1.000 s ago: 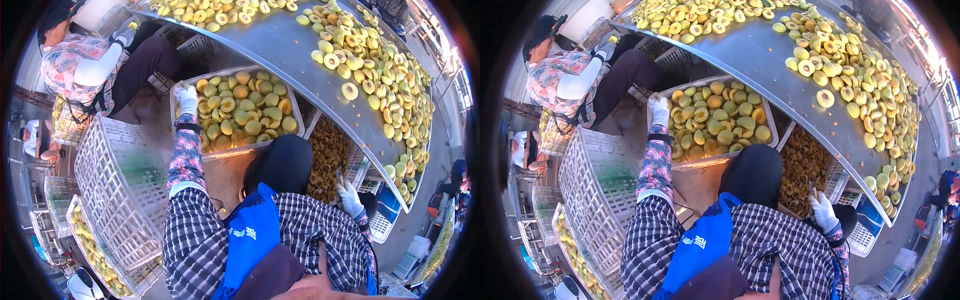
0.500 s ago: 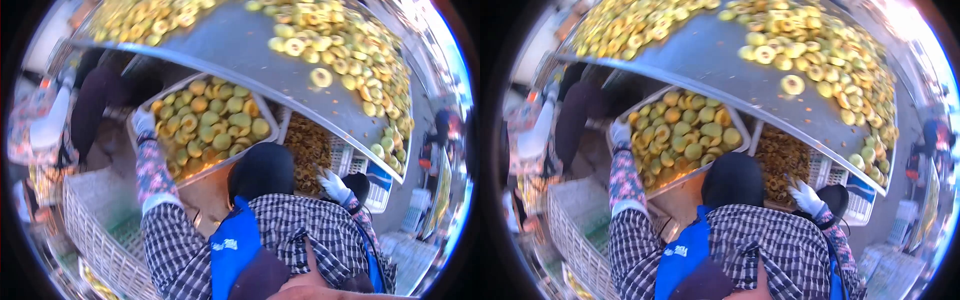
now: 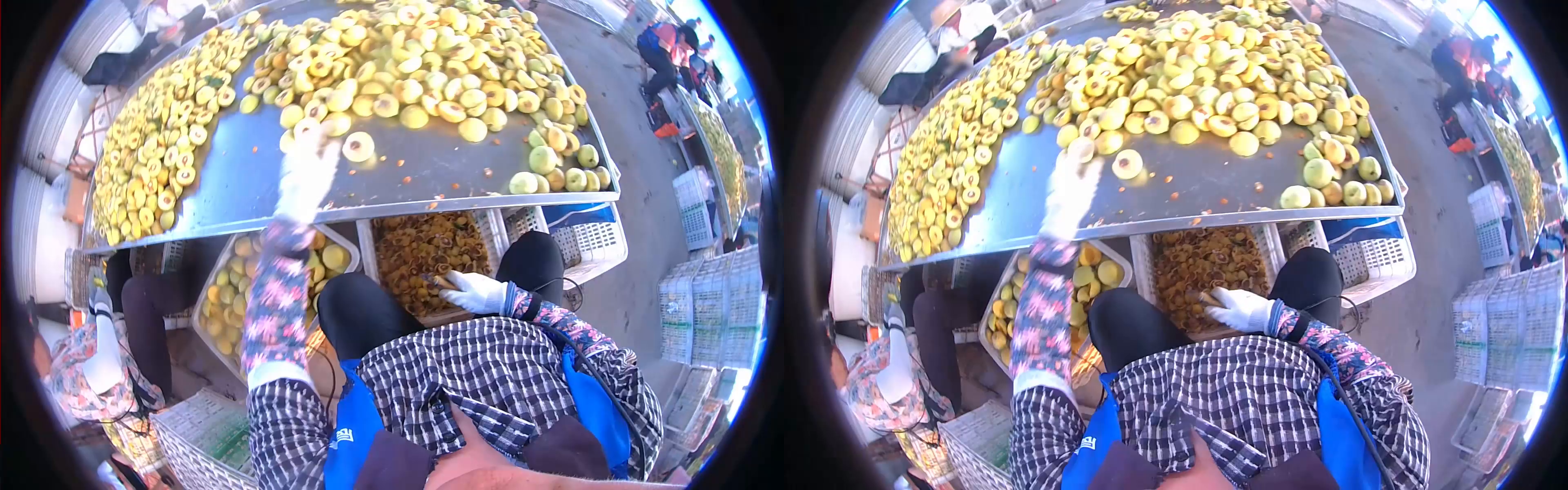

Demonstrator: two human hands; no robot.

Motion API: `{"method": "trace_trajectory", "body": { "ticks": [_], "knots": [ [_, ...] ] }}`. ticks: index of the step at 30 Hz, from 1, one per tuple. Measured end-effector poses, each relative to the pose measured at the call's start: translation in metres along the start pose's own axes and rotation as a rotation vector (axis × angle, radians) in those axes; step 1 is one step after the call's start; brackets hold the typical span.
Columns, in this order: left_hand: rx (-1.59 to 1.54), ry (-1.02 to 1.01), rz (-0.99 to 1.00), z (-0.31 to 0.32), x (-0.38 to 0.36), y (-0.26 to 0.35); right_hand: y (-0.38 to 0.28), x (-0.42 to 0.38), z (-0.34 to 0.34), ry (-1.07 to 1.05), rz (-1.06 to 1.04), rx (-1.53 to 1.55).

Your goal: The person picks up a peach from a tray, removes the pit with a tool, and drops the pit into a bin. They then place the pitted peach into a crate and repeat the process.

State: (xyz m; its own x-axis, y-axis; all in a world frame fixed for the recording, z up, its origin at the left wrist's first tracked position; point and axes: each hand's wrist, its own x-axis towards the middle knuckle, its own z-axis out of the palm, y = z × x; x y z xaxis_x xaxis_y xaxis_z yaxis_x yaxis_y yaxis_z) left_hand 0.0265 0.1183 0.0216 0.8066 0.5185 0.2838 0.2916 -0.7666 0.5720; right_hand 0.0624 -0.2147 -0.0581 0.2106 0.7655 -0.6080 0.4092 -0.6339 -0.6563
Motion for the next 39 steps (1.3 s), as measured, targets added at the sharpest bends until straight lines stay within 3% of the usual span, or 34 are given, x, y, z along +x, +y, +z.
{"method": "trace_trajectory", "body": {
  "ticks": [1,3,5,6,7,11,15,17,18,19,21,25,27,28,35,39],
  "knots": [
    [-0.068,-0.091,0.115,0.032,0.019,0.011,0.008,-0.001,0.004,0.054,-0.064,0.016],
    [0.078,-0.234,0.286,0.086,0.058,0.038,0.014,-0.008,0.003,0.085,-0.129,0.052],
    [0.18,-0.26,0.251,0.147,0.082,0.037,0.02,-0.015,0.005,0.134,-0.191,0.109],
    [0.197,-0.333,0.13,0.156,0.088,0.047,0.02,-0.018,0.002,0.119,-0.16,0.112],
    [0.311,-0.281,0.052,0.165,0.089,0.055,0.021,-0.02,0.001,0.105,-0.131,0.112],
    [0.307,-0.171,-0.053,0.19,0.094,0.054,0.03,-0.029,-0.007,0.096,-0.139,0.166],
    [0.338,-0.328,0.018,0.161,0.083,0.045,0.023,-0.034,-0.009,0.191,-0.226,0.214],
    [-0.243,-0.314,-0.207,0.145,0.072,0.039,0.016,-0.043,-0.023,0.204,-0.17,0.247],
    [-0.843,-0.367,-0.406,0.145,0.07,0.023,0.014,-0.045,-0.026,0.256,-0.185,0.249],
    [-1.236,-0.306,-0.649,0.129,0.059,0.031,0.012,-0.045,-0.028,0.305,-0.201,0.25],
    [-1.676,-0.372,-0.617,0.086,0.022,0.045,0.003,-0.044,-0.036,0.417,-0.281,0.264],
    [-1.78,-0.318,-0.575,0.05,-0.04,0.083,-0.034,-0.042,-0.054,0.692,-0.545,0.157],
    [-1.685,-0.153,-0.541,0.05,-0.058,0.093,-0.049,-0.033,-0.059,0.804,-0.628,0.116],
    [-1.632,-0.016,-0.562,0.058,-0.061,0.098,-0.056,-0.031,-0.061,0.795,-0.628,0.112],
    [-1.432,0.085,-0.236,0.054,-0.088,0.123,-0.072,-0.02,-0.05,0.962,-0.594,-0.085],
    [-1.437,0.094,-0.213,0.061,-0.095,0.129,-0.069,-0.016,-0.043,0.962,-0.658,0.003]
  ]
}}
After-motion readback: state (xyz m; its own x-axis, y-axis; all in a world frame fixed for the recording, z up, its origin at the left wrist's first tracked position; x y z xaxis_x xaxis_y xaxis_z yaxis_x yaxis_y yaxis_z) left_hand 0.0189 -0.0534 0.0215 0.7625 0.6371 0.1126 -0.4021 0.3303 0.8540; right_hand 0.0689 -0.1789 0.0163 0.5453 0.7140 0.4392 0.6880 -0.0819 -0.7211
